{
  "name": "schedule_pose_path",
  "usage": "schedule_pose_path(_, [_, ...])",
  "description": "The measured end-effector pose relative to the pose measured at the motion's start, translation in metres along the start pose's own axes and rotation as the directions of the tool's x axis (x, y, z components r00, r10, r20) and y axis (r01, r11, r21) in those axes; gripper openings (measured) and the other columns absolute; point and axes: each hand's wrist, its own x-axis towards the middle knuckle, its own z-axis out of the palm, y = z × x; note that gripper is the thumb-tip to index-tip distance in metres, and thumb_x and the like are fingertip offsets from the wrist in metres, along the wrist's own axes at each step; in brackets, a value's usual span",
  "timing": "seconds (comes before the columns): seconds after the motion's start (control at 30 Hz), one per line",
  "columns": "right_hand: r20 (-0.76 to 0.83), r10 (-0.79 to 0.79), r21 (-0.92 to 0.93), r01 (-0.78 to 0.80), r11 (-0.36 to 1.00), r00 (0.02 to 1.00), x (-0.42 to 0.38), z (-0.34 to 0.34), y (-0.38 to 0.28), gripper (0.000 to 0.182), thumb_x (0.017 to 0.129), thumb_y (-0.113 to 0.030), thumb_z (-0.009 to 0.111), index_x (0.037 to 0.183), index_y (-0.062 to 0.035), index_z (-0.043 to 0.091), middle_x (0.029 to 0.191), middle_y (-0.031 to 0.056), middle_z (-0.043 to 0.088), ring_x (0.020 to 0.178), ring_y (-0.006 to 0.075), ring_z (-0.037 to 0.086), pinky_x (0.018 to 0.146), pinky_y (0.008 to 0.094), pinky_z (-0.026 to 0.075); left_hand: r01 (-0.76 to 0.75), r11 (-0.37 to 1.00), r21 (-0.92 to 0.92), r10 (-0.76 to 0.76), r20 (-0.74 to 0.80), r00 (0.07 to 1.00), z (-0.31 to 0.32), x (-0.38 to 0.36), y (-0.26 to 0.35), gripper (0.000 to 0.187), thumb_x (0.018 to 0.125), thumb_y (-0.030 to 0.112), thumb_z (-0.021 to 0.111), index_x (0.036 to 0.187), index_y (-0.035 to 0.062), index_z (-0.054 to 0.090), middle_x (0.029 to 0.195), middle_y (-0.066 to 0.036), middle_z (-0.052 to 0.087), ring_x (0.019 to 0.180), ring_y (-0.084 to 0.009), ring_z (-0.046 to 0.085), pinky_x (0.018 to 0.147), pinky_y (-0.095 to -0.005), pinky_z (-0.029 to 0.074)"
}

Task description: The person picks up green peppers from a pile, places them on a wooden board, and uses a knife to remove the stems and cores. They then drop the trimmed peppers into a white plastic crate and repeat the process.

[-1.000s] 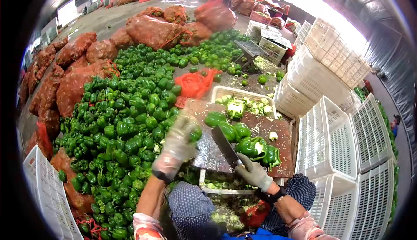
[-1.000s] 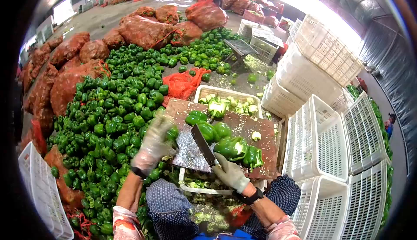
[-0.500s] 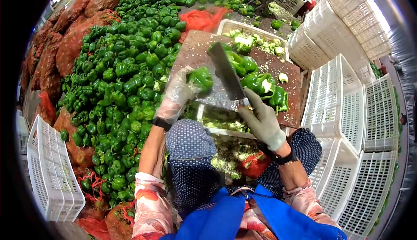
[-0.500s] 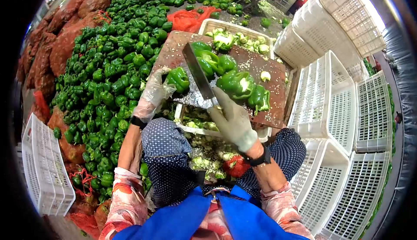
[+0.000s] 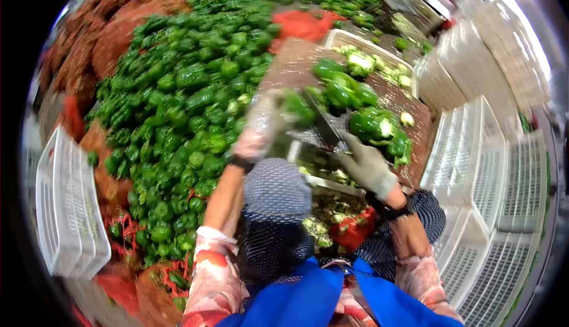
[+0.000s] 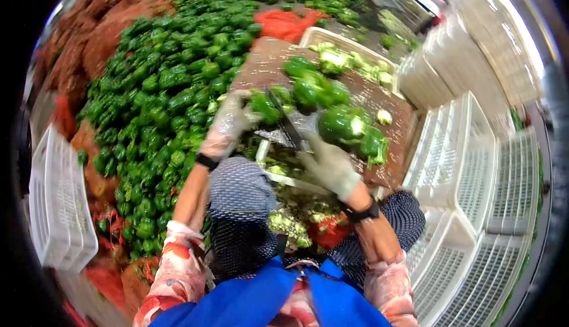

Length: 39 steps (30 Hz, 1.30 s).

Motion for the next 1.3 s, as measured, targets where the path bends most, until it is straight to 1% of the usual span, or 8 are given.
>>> schedule_pose_path(0.03, [-0.077, -0.016, -0.062, 0.012, 0.998, 0.997, -0.003, 0.003, 0.009, 0.051, 0.093, -0.028, 0.052, 0.137, -0.0051, 0.039, 0.101, 0.0246, 0.065, 0.09, 0.0382, 0.065, 0.078, 0.0445, 0.051, 0.179, 0.878, -0.444, -0.149, 0.103, 0.984, 0.004, -0.001, -0.014, 0.039, 0.076, -0.002, 0.072, 0.112, -0.0001, 0.057, 0.092, -0.004, 0.063, 0.078, -0.0102, 0.058, 0.069, -0.025, 0.05])
schedule_pose_path(0.17, [-0.212, 0.124, 0.392, -0.031, 0.919, 0.969, -0.013, -0.011, -0.03, 0.048, 0.092, -0.014, 0.056, 0.137, -0.0047, 0.043, 0.086, 0.0122, 0.066, 0.064, 0.0126, 0.061, 0.058, 0.0289, 0.05, -0.016, 0.978, -0.208, 0.023, 0.031, 0.999, 0.024, 0.023, -0.037, 0.031, 0.072, 0.011, 0.076, 0.099, 0.0034, 0.062, 0.084, -0.01, 0.063, 0.074, -0.0196, 0.06, 0.065, -0.0343, 0.049])
schedule_pose_path(0.23, [-0.265, 0.035, 0.313, 0.051, 0.948, 0.964, -0.012, -0.012, -0.038, 0.046, 0.091, -0.012, 0.057, 0.135, -0.0037, 0.045, 0.085, 0.0102, 0.064, 0.067, 0.0129, 0.059, 0.061, 0.0278, 0.048, -0.125, 0.961, 0.246, 0.108, 0.081, 0.991, 0.014, 0.029, -0.03, 0.028, 0.073, 0.016, 0.076, 0.095, 0.0053, 0.063, 0.08, -0.012, 0.062, 0.074, -0.0241, 0.061, 0.066, -0.0376, 0.049])
schedule_pose_path(0.37, [-0.124, -0.128, 0.134, 0.144, 0.98, 0.984, -0.006, -0.005, -0.035, 0.046, 0.089, -0.011, 0.058, 0.133, -0.0034, 0.047, 0.099, 0.02, 0.066, 0.082, 0.0252, 0.066, 0.072, 0.0336, 0.051, 0.21, 0.759, -0.616, -0.227, 0.051, 0.973, -0.035, -0.022, -0.015, 0.029, 0.081, 0.008, 0.066, 0.108, 0.0023, 0.056, 0.097, -0.006, 0.06, 0.08, -0.0143, 0.058, 0.065, -0.0279, 0.05])
schedule_pose_path(0.77, [-0.036, 0.068, 0.161, -0.061, 0.985, 0.997, 0.012, 0.009, -0.014, 0.048, 0.088, -0.008, 0.056, 0.135, -0.0056, 0.045, 0.105, 0.022, 0.065, 0.096, 0.0327, 0.065, 0.082, 0.0368, 0.05, 0.534, 0.838, -0.112, -0.521, -0.457, 0.721, -0.245, -0.058, -0.26, 0.03, 0.085, 0.014, 0.067, 0.111, 0.0041, 0.056, 0.079, 0.0, 0.058, 0.06, -0.0111, 0.049, 0.051, -0.028, 0.041])
schedule_pose_path(1.0, [0.034, 0.136, 0.118, -0.139, 0.983, 0.99, 0.019, 0.006, -0.01, 0.05, 0.087, -0.005, 0.055, 0.134, -0.0005, 0.043, 0.107, 0.0216, 0.064, 0.094, 0.0294, 0.065, 0.084, 0.0352, 0.049, 0.469, 0.698, -0.541, -0.708, -0.428, 0.561, -0.238, 0.002, -0.278, 0.082, 0.08, -0.004, 0.065, 0.147, 0.0138, 0.022, 0.121, -0.009, 0.06, 0.103, -0.0234, 0.058, 0.094, -0.0386, 0.043])
schedule_pose_path(1.2, [0.033, 0.154, 0.177, -0.157, 0.972, 0.988, 0.021, 0.007, -0.008, 0.05, 0.087, -0.004, 0.054, 0.135, 0.0005, 0.042, 0.108, 0.0214, 0.064, 0.097, 0.0285, 0.064, 0.086, 0.0348, 0.048, 0.231, 0.808, -0.542, -0.508, -0.442, 0.739, -0.237, -0.006, -0.368, 0.076, 0.084, 0.002, 0.059, 0.146, 0.0176, 0.018, 0.122, -0.005, 0.06, 0.105, -0.022, 0.057, 0.092, -0.0455, 0.043])
schedule_pose_path(1.3, [0.047, 0.162, 0.163, -0.168, 0.972, 0.986, 0.02, 0.005, -0.007, 0.05, 0.087, -0.005, 0.055, 0.135, 0.0002, 0.043, 0.111, 0.0222, 0.064, 0.101, 0.0313, 0.063, 0.089, 0.0357, 0.047, 0.184, 0.666, -0.723, -0.599, -0.371, 0.71, -0.21, -0.02, -0.212, 0.059, 0.082, -0.001, 0.06, 0.135, 0.0131, 0.035, 0.119, -0.007, 0.059, 0.105, -0.0223, 0.059, 0.083, -0.0418, 0.053])
